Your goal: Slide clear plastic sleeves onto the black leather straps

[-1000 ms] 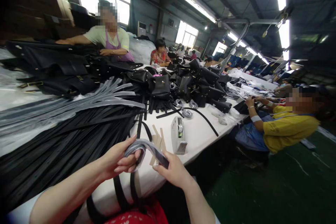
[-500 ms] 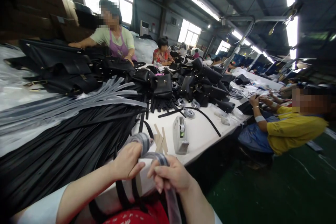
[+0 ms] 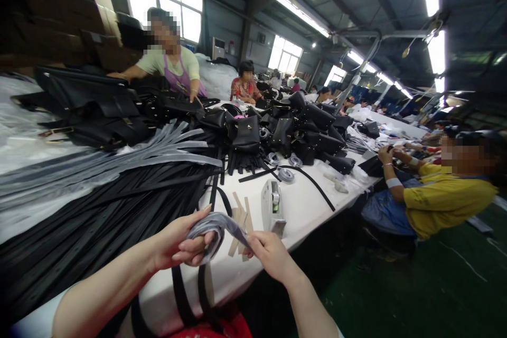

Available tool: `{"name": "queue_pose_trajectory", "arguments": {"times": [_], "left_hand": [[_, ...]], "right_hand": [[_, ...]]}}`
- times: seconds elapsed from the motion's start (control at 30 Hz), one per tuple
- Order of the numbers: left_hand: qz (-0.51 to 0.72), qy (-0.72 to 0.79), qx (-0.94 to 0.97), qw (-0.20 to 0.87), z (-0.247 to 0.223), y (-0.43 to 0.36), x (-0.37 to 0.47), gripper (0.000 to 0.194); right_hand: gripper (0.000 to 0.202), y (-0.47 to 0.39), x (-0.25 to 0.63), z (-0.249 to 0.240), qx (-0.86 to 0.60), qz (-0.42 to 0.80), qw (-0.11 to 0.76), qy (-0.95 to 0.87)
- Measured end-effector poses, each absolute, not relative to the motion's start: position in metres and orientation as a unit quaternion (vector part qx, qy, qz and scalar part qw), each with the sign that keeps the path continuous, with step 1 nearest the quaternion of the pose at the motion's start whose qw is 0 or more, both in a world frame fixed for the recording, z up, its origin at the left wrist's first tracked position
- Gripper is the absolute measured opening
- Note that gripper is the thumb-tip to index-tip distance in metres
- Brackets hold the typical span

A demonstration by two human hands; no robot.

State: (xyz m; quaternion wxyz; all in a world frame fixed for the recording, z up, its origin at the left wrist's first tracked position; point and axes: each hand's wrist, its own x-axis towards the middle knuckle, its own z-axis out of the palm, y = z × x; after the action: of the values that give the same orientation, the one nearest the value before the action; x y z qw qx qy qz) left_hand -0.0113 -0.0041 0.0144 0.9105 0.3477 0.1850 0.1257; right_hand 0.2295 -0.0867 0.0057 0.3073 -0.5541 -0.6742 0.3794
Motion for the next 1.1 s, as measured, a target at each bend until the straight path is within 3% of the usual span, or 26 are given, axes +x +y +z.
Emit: {"name": "queue_pose_trajectory", "arguments": {"times": [0.13, 0.2, 0.27, 0.4, 0.5, 0.57, 0.7, 0.77, 0.83, 0.9, 0.97, 1.03, 1.1], "left_hand": [[0.192, 0.141, 0.297, 0.925, 0.032, 0.008, -0.018, 0.071], [0.276, 0.125, 0.282, 0.910, 0.045, 0.012, -0.017, 0.065], [0.392, 0.136, 0.291, 0.862, 0.054, 0.013, -0.010, 0.054], [0.557, 0.245, 0.516, 0.603, 0.029, 0.004, 0.009, 0.040], [0.494, 0.240, 0.759, 0.348, -0.017, -0.001, 0.013, 0.042], [0.469, 0.242, 0.824, 0.209, -0.040, -0.001, 0.008, 0.041], [0.418, 0.281, 0.861, 0.071, -0.036, -0.002, -0.004, 0.037], [0.351, 0.322, 0.873, 0.103, -0.016, -0.006, -0.006, 0.033], [0.304, 0.345, 0.867, 0.190, 0.002, -0.009, -0.006, 0.039], [0.288, 0.365, 0.825, 0.322, 0.011, -0.011, -0.006, 0.051], [0.252, 0.376, 0.756, 0.473, 0.012, -0.013, -0.007, 0.060], [0.207, 0.344, 0.685, 0.609, 0.009, -0.018, -0.009, 0.064], [0.192, 0.279, 0.610, 0.716, 0.007, -0.026, -0.013, 0.065]], "right_hand": [[0.030, -0.088, 0.216, 0.003, -0.569, 0.376, 0.326, -0.655], [0.028, -0.089, 0.198, -0.007, -0.595, 0.350, 0.328, -0.645], [0.037, -0.089, 0.176, -0.020, -0.584, 0.411, 0.312, -0.626], [0.060, -0.082, 0.145, -0.027, -0.418, 0.621, 0.325, -0.578], [0.054, -0.072, 0.147, -0.007, -0.311, 0.677, 0.398, -0.535], [0.046, -0.067, 0.154, 0.006, -0.284, 0.685, 0.434, -0.512], [0.036, -0.063, 0.165, 0.020, -0.229, 0.755, 0.435, -0.434], [0.042, -0.064, 0.169, 0.028, -0.207, 0.786, 0.441, -0.380], [0.051, -0.066, 0.176, 0.042, -0.237, 0.746, 0.513, -0.354], [0.052, -0.068, 0.183, 0.056, -0.300, 0.609, 0.619, -0.395], [0.043, -0.068, 0.187, 0.065, -0.381, 0.405, 0.657, -0.509], [0.037, -0.070, 0.183, 0.063, -0.444, 0.238, 0.588, -0.633], [0.035, -0.076, 0.171, 0.050, -0.472, 0.221, 0.484, -0.703]]}}
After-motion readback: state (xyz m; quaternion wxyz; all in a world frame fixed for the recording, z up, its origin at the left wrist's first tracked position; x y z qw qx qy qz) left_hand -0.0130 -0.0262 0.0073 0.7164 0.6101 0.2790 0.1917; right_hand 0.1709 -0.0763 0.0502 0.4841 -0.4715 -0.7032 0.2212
